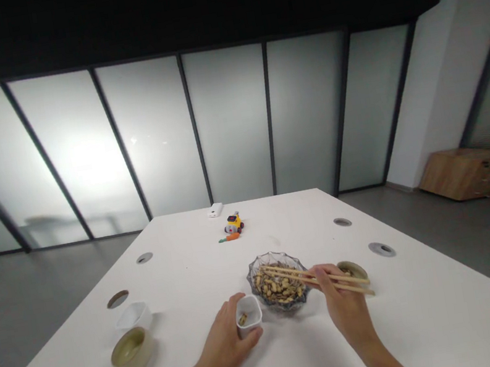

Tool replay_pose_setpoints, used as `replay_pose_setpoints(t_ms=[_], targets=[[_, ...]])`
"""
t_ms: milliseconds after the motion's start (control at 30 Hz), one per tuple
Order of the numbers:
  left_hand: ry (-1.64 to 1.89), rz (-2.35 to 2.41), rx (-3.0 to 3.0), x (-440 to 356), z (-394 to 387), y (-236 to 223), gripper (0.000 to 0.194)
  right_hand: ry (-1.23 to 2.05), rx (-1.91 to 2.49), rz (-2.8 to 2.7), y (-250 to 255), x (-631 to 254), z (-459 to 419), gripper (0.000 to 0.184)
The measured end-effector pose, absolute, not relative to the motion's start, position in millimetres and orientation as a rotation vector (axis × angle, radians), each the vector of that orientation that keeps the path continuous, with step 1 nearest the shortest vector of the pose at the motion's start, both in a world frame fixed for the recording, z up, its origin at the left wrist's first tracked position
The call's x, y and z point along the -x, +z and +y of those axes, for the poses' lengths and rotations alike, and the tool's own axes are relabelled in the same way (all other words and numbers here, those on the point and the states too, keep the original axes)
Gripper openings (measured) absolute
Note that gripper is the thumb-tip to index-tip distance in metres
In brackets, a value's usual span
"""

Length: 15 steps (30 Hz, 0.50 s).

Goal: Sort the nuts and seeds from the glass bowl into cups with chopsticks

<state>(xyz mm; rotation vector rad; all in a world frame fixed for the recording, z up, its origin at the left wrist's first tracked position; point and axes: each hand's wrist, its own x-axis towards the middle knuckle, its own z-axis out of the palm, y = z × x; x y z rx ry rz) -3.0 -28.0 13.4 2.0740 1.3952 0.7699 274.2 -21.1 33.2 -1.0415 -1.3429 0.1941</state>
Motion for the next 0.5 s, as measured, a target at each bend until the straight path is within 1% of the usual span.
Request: replay_pose_setpoints(t_ms=[100, 167, 200, 267, 367, 433, 500], targets=[[0.759, 1.408, -2.078, 3.1, -28.2, 13.7, 0.060, 0.518, 0.952, -1.182, 30.1, -270.6, -19.4, 0.030], [0.757, 1.412, -2.077, 3.1, -28.3, 13.7, 0.061, 0.571, 0.977, -1.182, 28.5, -271.4, -19.1, 0.034], [0.759, 1.413, -2.076, 3.1, -28.3, 13.6, 0.061, 0.542, 1.016, -1.206, 28.2, -272.8, -19.3, 0.036], [0.764, 1.409, -2.077, 3.1, -28.3, 13.4, 0.061, 0.374, 1.126, -1.289, 28.7, -276.2, -20.5, 0.039], [0.767, 1.396, -2.076, 3.0, -28.1, 13.5, 0.061, 0.090, 1.195, -1.466, 30.2, -277.7, -23.5, 0.036], [0.763, 1.393, -2.075, 2.8, -28.2, 13.8, 0.061, 0.055, 1.144, -1.565, 29.9, -274.9, -25.5, 0.033], [0.761, 1.398, -2.071, 2.7, -28.4, 14.2, 0.061, 0.105, 1.089, -1.631, 28.3, -270.9, -26.7, 0.030]])
